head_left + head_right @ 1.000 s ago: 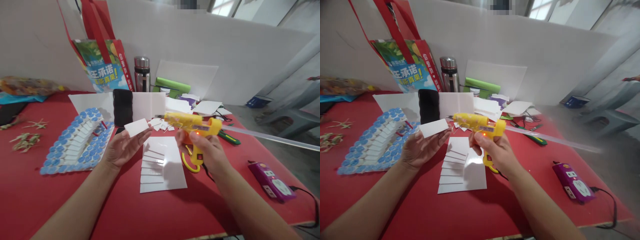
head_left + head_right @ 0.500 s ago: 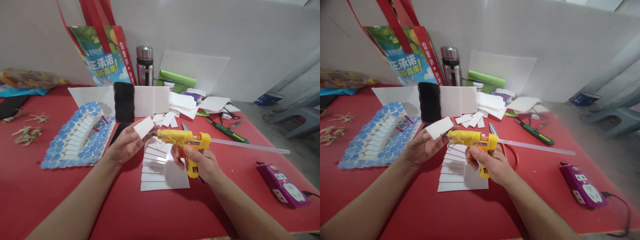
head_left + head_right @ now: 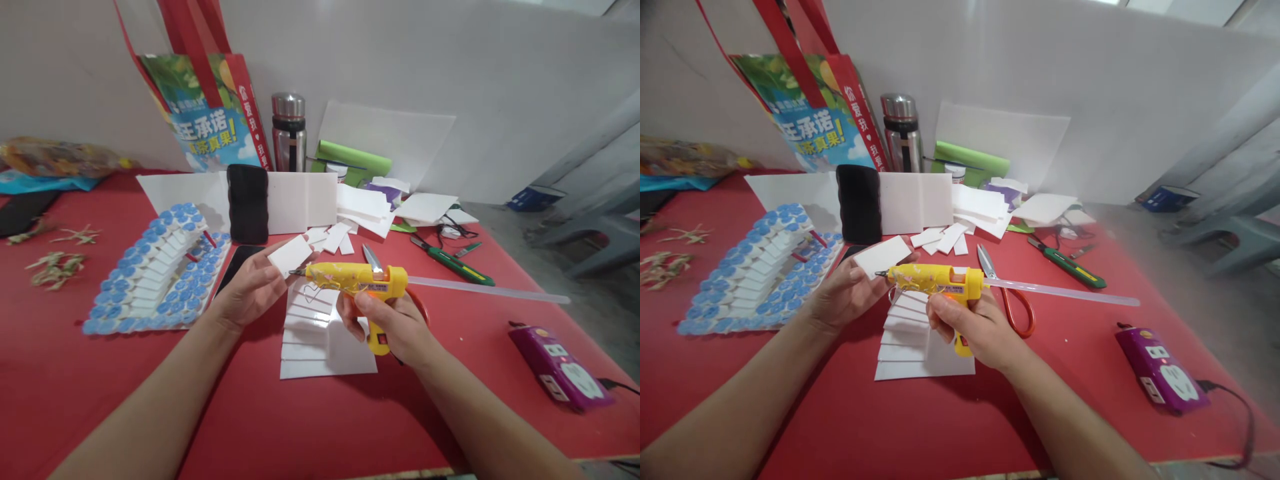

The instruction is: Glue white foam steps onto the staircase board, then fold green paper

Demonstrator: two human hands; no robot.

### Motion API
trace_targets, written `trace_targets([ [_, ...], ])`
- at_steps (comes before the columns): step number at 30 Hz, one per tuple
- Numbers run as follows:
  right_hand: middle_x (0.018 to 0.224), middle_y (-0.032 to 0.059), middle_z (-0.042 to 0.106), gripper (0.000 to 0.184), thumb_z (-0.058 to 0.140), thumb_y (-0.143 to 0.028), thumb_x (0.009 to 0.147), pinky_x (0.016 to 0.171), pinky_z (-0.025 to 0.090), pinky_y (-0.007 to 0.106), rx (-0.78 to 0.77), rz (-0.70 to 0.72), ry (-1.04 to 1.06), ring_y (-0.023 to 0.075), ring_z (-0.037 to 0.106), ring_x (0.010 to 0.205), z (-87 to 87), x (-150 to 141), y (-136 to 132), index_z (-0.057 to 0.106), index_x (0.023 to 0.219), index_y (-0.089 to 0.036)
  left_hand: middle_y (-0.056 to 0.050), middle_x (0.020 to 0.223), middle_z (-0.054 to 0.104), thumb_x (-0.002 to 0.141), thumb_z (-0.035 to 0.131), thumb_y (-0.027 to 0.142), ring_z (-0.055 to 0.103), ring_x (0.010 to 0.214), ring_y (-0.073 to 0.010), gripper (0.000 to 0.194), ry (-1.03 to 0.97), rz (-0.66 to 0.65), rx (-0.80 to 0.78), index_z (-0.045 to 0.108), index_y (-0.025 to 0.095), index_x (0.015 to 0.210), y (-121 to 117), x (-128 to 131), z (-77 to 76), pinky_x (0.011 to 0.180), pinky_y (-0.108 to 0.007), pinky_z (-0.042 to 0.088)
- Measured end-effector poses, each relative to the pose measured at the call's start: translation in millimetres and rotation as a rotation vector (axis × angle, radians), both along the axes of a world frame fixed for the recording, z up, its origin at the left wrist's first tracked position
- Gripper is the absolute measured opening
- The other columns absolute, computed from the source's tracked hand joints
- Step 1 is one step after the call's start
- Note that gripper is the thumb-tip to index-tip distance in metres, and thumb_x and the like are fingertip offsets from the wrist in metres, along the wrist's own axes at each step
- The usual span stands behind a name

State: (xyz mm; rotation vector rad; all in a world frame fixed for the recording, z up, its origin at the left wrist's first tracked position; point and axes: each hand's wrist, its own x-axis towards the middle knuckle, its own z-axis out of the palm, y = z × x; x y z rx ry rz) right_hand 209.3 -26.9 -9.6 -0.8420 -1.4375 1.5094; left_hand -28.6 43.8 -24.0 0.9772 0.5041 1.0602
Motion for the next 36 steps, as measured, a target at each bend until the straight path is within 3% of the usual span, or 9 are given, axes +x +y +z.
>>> trace_targets([
  [14, 0.065, 0.0002, 0.055, 0.041, 0.058, -0.053, 0.103, 0.052, 0.037, 0.030, -0.004, -0.039, 0.016, 0.0147, 0.049, 0.059, -2.2, 0, 1, 0.066, 0.077, -0.023, -0.009, 0.118, 0.082, 0.072, 0.090, 0.042, 0.071, 0.124, -0.0347, 0.044, -0.037, 0.012, -0.011, 0.084, 0.023, 0.112, -2, 2, 3.0, 0.116, -0.047, 0.051],
  [23, 0.062, -0.0015, 0.054, 0.043, 0.058, -0.053, 0.103, 0.051, 0.035, 0.028, -0.015, -0.066, 0.005, 0.0119, 0.047, 0.054, -0.7, 0, 2, 0.065, 0.075, -0.021, -0.008, 0.125, 0.080, 0.074, 0.089, 0.038, 0.071, 0.123, -0.0307, 0.045, -0.081, 0.012, -0.019, 0.083, 0.021, 0.115, 0, -1, -2.9, 0.116, -0.043, 0.052],
  [36, 0.058, -0.0026, 0.052, 0.049, 0.058, -0.054, 0.104, 0.052, 0.035, 0.027, 0.025, -0.106, -0.008, 0.0098, 0.046, 0.051, 2.4, 1, 5, 0.060, 0.068, -0.020, -0.014, 0.139, 0.073, 0.079, 0.085, 0.042, 0.060, 0.139, -0.0368, 0.051, -0.130, -0.032, 0.082, 0.079, 0.018, 0.123, 4, -2, -7.4, 0.123, -0.048, 0.045],
])
